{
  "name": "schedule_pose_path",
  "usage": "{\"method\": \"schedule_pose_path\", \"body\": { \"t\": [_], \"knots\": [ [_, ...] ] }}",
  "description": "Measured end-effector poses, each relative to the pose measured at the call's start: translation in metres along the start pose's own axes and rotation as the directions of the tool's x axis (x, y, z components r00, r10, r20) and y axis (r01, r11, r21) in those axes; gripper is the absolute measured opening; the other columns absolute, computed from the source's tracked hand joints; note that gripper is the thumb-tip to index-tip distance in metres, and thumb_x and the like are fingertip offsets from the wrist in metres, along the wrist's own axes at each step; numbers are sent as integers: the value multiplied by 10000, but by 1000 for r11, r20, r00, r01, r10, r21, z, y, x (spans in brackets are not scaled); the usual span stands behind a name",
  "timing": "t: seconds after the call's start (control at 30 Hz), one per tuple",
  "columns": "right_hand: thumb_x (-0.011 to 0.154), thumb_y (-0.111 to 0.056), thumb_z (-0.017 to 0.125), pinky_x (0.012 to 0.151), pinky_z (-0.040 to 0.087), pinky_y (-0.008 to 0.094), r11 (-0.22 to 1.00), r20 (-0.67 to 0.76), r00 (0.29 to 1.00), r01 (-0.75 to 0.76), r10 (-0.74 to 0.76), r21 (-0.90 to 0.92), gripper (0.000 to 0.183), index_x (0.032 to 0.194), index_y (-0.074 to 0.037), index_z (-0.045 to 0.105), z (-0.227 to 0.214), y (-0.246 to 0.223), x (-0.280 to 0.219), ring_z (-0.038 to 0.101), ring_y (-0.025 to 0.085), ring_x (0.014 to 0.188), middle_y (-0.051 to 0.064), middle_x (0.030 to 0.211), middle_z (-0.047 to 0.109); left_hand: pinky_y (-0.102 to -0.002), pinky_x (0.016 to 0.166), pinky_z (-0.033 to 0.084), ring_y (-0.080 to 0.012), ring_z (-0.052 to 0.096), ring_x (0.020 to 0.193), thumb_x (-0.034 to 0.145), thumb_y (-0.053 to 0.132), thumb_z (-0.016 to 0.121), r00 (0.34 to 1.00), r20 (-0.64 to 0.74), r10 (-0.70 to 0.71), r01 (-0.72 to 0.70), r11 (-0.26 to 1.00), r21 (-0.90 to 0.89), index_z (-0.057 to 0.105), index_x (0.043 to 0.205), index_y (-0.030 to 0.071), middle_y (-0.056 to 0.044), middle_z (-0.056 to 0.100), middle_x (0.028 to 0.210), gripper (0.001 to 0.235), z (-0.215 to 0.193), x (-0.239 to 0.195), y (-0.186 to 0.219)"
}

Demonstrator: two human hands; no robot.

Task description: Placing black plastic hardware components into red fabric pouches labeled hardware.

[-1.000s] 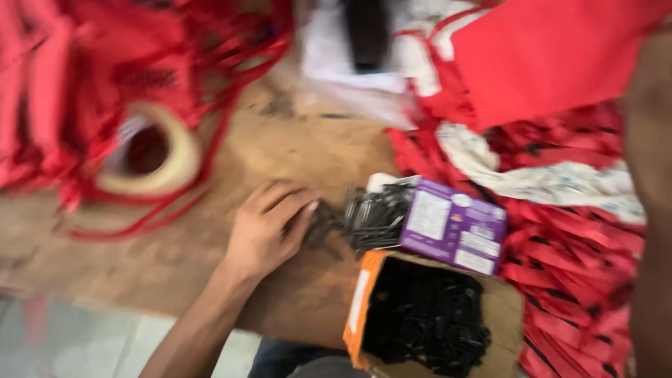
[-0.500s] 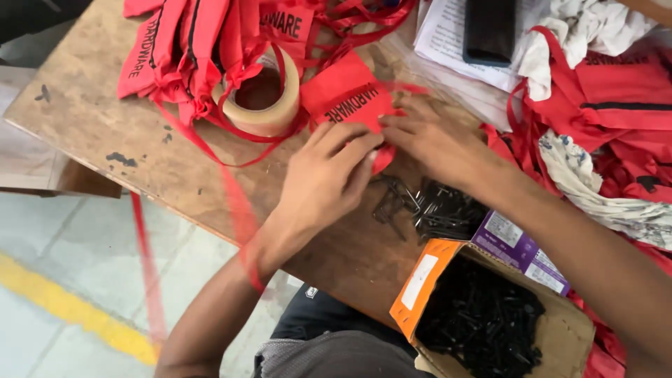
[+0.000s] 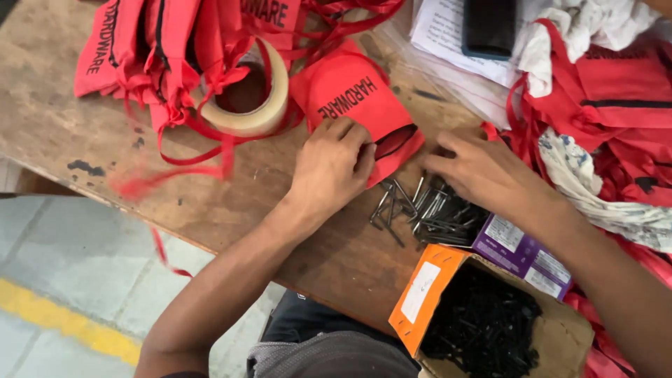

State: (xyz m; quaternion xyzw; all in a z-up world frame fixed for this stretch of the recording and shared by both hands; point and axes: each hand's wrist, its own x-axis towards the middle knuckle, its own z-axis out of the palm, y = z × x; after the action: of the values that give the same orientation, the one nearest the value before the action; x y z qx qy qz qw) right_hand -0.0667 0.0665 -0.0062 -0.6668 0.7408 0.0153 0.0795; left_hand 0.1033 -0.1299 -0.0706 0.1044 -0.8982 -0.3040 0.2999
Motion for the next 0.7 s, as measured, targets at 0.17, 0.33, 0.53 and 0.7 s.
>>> {"method": "schedule_pose_path", "body": {
  "t": [0.17, 0.33, 0.53, 0.7],
  "knots": [
    [697, 8, 689, 665, 593, 411, 998, -95, 995, 28, -33, -58, 436, 1126, -61, 647, -8, 0, -4, 656, 348, 1017, 132, 1125, 599, -466, 752, 555, -342, 658, 894, 917, 134, 726, 997, -81, -14, 9, 998, -60, 633, 901, 43, -117, 659, 923, 131, 3, -1, -4],
    [990, -103, 638, 631, 543, 416, 978, -206, 958, -183, 199, 96, 160, 1087, -2, 561, -39, -18, -18, 641, 308, 758, 160, 1057, 601, -462, 745, 552, -354, 658, 918, 914, 122, 708, 994, -105, 2, -2, 1000, -2, 582, 954, 34, -142, 669, 971, 159, 0, -2, 4],
    [1026, -126, 599, 661, 504, 419, 947, -291, 916, -206, 276, 248, 190, 1103, 16, 500, -42, -40, -22, 614, 310, 784, 173, 1048, 573, -461, 718, 567, -357, 666, 884, 944, 141, 680, 991, -128, 32, -25, 998, 55, 547, 996, 32, -160, 662, 959, 180, 7, -4, 2],
    [1030, -112, 596, 770, 518, 455, 937, -330, 900, -189, 285, 293, 169, 1117, 9, 517, -24, -42, 5, 620, 358, 920, 195, 1087, 574, -470, 615, 554, -356, 681, 761, 987, 159, 670, 994, -103, -26, 27, 1000, 9, 563, 997, 43, -145, 669, 880, 158, 0, -1, 5]
  ]
}}
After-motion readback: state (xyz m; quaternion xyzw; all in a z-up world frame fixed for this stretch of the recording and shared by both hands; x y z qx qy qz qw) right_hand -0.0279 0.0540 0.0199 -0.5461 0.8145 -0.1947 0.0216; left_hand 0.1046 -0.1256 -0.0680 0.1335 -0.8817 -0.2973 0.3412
